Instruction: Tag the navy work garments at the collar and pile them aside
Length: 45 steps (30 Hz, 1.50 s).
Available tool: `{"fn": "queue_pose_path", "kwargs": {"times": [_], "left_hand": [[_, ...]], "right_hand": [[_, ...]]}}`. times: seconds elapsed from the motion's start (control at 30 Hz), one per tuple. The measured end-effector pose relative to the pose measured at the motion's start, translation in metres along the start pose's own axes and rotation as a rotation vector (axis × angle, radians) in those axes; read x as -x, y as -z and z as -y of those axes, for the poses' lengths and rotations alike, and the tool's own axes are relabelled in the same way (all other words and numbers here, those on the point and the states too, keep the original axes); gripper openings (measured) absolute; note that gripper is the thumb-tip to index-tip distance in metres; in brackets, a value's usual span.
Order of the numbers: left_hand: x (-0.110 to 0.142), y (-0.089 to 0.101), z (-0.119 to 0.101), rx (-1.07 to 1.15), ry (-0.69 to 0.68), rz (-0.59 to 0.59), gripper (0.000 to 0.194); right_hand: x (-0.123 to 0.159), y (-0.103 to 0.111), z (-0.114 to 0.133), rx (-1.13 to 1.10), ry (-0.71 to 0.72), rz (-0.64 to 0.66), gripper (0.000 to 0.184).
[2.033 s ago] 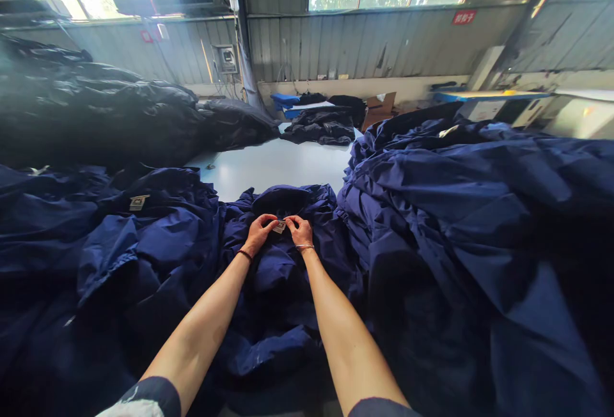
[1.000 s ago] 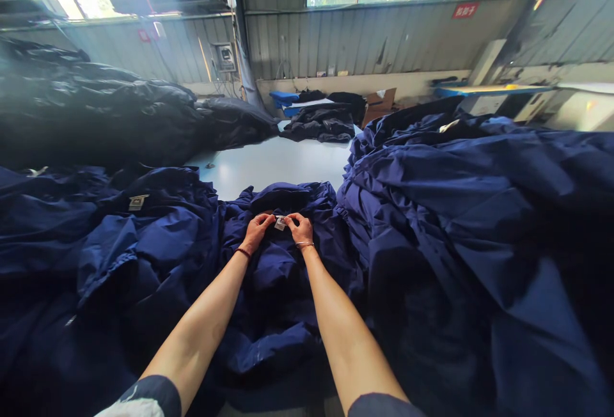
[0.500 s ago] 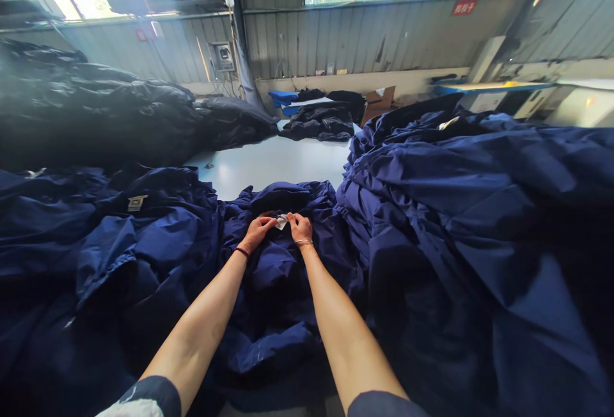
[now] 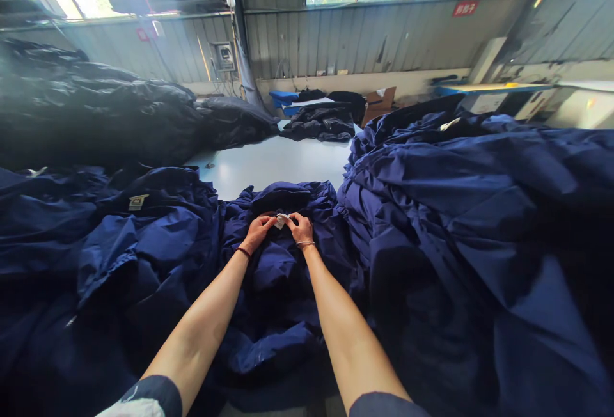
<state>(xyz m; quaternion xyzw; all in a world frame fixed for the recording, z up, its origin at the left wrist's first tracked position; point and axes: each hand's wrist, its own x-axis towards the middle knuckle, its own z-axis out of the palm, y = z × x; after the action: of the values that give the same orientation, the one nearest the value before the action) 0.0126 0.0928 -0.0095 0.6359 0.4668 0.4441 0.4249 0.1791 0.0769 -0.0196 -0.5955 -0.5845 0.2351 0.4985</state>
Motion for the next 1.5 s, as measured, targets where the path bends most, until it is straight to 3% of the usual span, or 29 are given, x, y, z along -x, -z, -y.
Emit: {"fn": "queue_pose_path", "kwargs": {"times": [0.17, 0.77, 0.93, 1.1, 1.5], "left_hand": [[0.001, 0.001, 0.000, -0.022, -0.007, 0.004, 0.036], [0.002, 0.001, -0.002, 0.011, 0.019, 0.037, 0.043], [0.003, -0.001, -0.002, 0.065, 0.069, 0.045, 0.040], [0.002, -0.003, -0.003, 0.099, 0.061, -0.066, 0.049], [-0.002, -0.004, 0.004, 0.003, 0.009, -0.056, 0.055]], "right_hand": [[0.000, -0.001, 0.003, -0.011, -0.011, -0.013, 0.040], [0.001, -0.002, 0.003, -0.015, -0.081, -0.040, 0.058], [0.004, 0.002, 0.008, -0.013, -0.057, 0.006, 0.050], [0.007, 0.006, 0.014, -0.050, -0.052, 0.045, 0.041], [0.005, 0.005, 0.012, -0.027, -0.022, 0.039, 0.036]]}}
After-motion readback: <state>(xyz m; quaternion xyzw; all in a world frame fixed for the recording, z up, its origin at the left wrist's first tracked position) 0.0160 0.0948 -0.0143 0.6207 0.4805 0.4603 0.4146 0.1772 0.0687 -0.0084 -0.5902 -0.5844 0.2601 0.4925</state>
